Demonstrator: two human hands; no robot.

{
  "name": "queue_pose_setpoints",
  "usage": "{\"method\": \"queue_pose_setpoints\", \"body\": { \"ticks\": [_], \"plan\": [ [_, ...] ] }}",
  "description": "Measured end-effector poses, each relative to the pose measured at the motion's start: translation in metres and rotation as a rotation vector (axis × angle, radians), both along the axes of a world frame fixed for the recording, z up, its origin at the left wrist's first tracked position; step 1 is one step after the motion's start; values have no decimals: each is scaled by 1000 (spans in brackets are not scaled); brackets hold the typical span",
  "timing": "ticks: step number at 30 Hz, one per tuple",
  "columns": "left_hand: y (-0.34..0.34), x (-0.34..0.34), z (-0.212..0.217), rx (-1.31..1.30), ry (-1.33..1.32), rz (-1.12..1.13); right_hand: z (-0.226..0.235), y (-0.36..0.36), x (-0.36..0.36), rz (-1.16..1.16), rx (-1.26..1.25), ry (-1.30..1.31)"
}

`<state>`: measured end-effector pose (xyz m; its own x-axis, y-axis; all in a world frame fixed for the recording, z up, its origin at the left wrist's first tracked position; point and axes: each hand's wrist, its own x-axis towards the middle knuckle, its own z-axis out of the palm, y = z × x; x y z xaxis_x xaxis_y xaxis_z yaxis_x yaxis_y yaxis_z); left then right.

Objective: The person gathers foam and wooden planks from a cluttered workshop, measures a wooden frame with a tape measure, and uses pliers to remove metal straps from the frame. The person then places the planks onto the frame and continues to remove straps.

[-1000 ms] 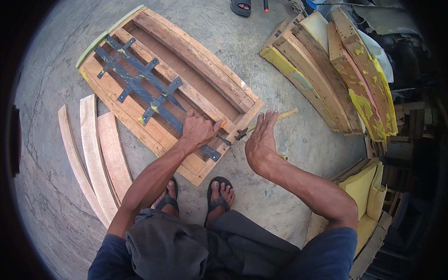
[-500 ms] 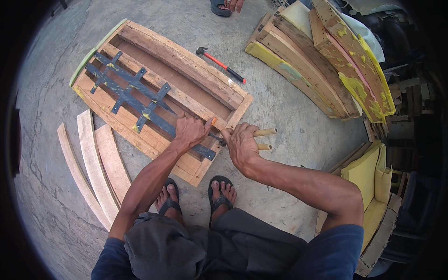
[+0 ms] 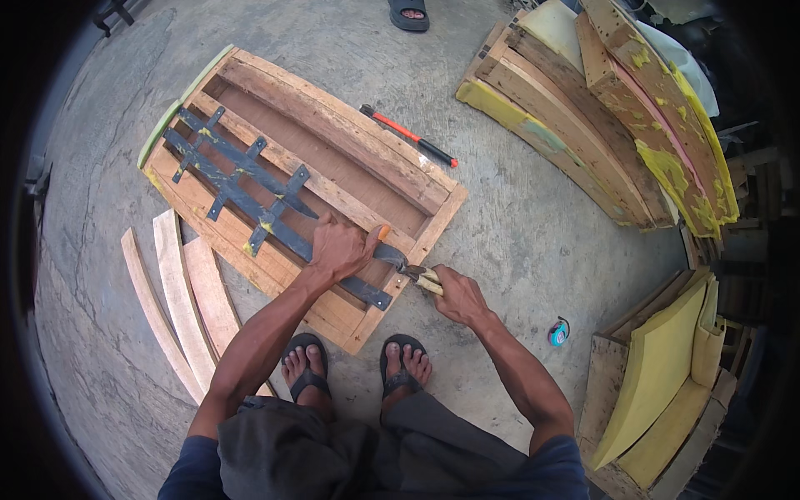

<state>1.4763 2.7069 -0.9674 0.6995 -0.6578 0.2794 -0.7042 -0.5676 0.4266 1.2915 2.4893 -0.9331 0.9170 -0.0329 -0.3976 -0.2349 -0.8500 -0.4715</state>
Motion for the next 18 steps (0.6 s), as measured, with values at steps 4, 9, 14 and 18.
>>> {"method": "queue_pose_setpoints", "body": {
  "ticks": [4, 9, 14, 18],
  "plan": [
    [43, 21, 1, 11, 837, 356, 80, 2, -3, 158, -48, 365],
    [63, 3, 9, -45, 425, -272, 115, -7, -3, 8, 57, 644],
    [51, -32, 9, 72, 362, -192, 134, 25, 56, -26, 119, 959],
    [61, -38, 7, -166, 185, -208, 124, 42, 99, -26, 23, 1125]
  ]
}}
